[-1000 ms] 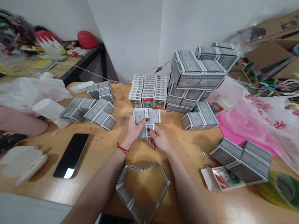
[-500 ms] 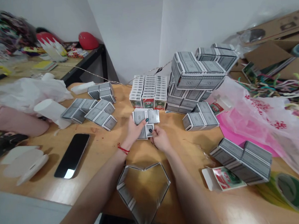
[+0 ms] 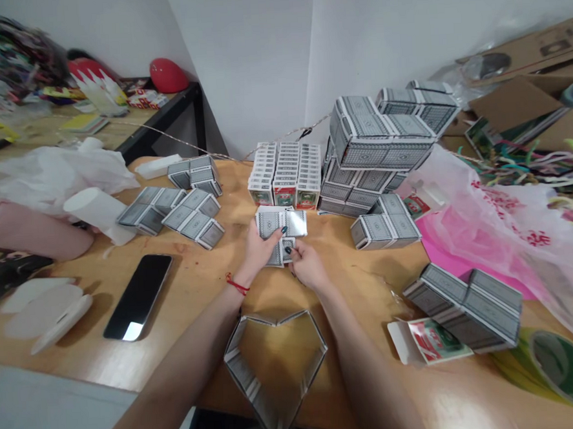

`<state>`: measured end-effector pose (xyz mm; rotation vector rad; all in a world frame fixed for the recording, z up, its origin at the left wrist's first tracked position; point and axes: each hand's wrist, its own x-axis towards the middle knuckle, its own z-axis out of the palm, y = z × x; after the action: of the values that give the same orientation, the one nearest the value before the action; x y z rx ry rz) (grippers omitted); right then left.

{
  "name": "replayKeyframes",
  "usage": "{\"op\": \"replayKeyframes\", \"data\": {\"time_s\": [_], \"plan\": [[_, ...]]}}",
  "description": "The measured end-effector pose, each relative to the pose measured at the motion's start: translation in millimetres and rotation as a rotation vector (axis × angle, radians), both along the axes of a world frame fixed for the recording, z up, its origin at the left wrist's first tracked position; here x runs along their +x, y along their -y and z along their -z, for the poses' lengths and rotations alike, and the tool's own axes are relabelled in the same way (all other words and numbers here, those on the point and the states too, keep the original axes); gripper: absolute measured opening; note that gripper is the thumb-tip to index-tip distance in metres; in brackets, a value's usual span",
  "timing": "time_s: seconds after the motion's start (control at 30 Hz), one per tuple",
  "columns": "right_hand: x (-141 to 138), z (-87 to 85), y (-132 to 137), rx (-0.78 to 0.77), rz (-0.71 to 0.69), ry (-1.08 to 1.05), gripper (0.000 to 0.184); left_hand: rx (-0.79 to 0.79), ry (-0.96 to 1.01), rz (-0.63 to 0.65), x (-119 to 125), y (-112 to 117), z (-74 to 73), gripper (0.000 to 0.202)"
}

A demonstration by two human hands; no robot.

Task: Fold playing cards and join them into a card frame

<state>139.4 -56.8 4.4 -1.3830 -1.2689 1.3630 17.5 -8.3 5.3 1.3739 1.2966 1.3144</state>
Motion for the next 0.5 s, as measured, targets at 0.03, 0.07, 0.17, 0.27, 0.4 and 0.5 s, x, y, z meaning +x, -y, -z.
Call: {"op": "replayKeyframes", "data": {"time_s": [0.03, 0.07, 0.17, 0.27, 0.4, 0.5], "plan": [[-0.1, 0.2, 0.0, -0.004, -0.002, 0.003, 0.014, 0.004, -0.005, 0.001, 0.0, 0.3, -0.1, 0.044], [-0.1, 0.3, 0.1, -0.005, 0.000, 0.007, 0.014, 0.008, -0.011, 0.001, 0.0, 0.6, -0.1, 0.044], [-0.1, 0.5, 0.6, 0.007, -0.001, 0.028, 0.014, 0.026, -0.036, -0.002, 0.1, 1.2, 0.1, 0.045], [-0.2, 0.5, 0.9, 0.021, -0.009, 0.037, 0.013, 0.033, -0.062, -0.011, 0.8, 1.2, 0.0, 0.044], [-0.6, 0.4, 0.6, 0.029, -0.022, 0.024, 0.014, 0.026, -0.043, 0.001, 1.8, 1.1, -0.7, 0.044], [-0.7, -0.1, 0.1, 0.033, -0.025, 0.002, 0.016, 0.035, -0.010, 0.012, 2.1, 1.3, -0.8, 0.044]]}}
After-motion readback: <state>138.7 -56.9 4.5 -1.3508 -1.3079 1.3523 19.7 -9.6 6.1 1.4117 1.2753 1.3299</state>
